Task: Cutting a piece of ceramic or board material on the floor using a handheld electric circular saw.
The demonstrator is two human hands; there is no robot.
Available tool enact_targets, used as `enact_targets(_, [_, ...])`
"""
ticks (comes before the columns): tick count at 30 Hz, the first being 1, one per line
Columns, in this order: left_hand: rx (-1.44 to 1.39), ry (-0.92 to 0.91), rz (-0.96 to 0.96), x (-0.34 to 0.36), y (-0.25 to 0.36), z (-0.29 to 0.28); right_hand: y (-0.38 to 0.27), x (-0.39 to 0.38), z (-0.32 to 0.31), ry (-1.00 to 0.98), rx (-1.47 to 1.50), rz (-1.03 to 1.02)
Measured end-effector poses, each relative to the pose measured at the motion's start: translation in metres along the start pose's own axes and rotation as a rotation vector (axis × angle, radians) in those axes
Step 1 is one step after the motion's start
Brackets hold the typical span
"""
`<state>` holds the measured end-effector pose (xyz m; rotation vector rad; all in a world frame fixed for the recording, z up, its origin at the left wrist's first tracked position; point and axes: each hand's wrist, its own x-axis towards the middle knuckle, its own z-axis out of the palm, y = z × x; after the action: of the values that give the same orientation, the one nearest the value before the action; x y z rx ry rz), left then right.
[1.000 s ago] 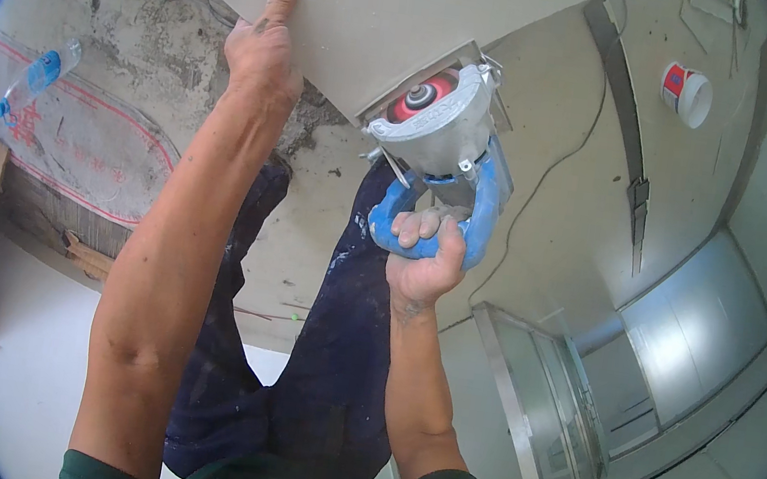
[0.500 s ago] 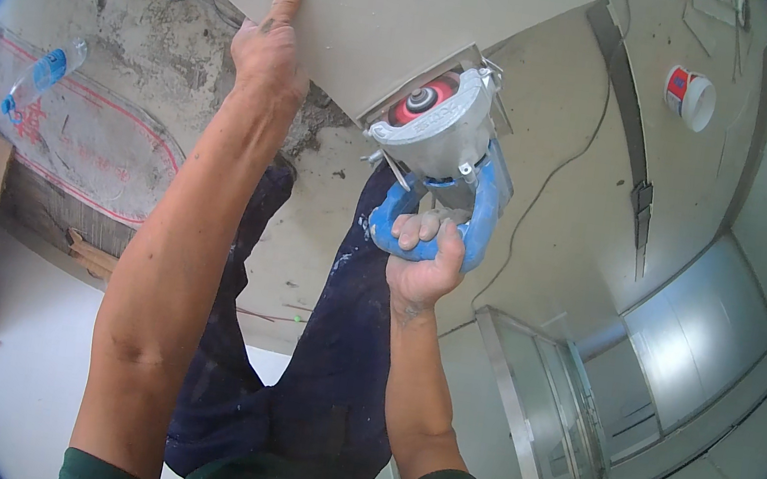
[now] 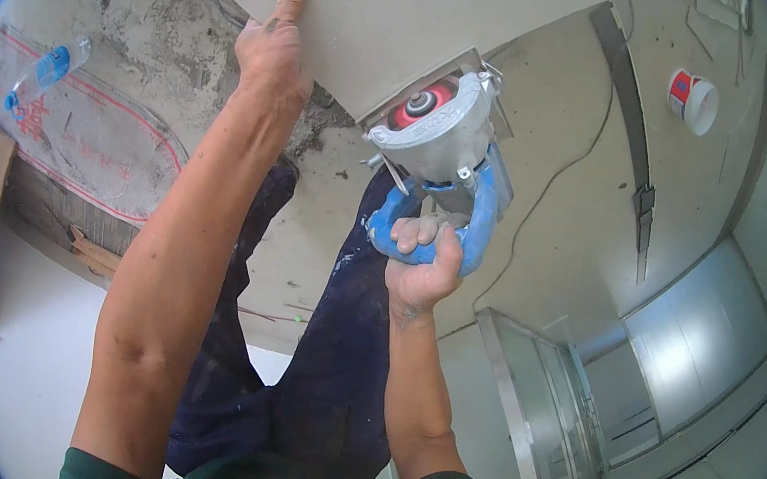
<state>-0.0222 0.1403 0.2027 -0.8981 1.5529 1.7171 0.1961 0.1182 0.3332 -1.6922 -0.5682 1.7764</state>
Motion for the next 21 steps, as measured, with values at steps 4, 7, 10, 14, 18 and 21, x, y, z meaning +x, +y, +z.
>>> enact_targets(4, [0.021, 0.037, -0.03, -0.002, 0.0017, 0.0021, 0.0004, -0.0013, 0.0022, 0.014, -0.031, -0.012])
enact_targets(7, [0.037, 0.035, -0.024, -0.0039, 0.0023, 0.0031, 0.0014, -0.0001, -0.0024, -0.025, -0.024, -0.021])
enact_targets(10, [-0.01, 0.013, -0.02, -0.0038, 0.0027, 0.0028, 0.0031, -0.0017, -0.0025, -0.02, -0.012, -0.02])
enact_targets(14, [-0.004, 0.028, -0.021, -0.0043, 0.0031, 0.0026, 0.002, -0.0041, 0.0017, 0.021, -0.003, 0.001])
enact_targets(18, [0.016, 0.03, -0.02, -0.0021, 0.0016, 0.0032, 0.0029, -0.0036, -0.0021, -0.026, -0.021, -0.019])
enact_targets(21, [0.001, 0.021, -0.021, -0.0034, 0.0, 0.002, 0.0034, -0.0047, -0.0005, -0.019, -0.011, -0.018])
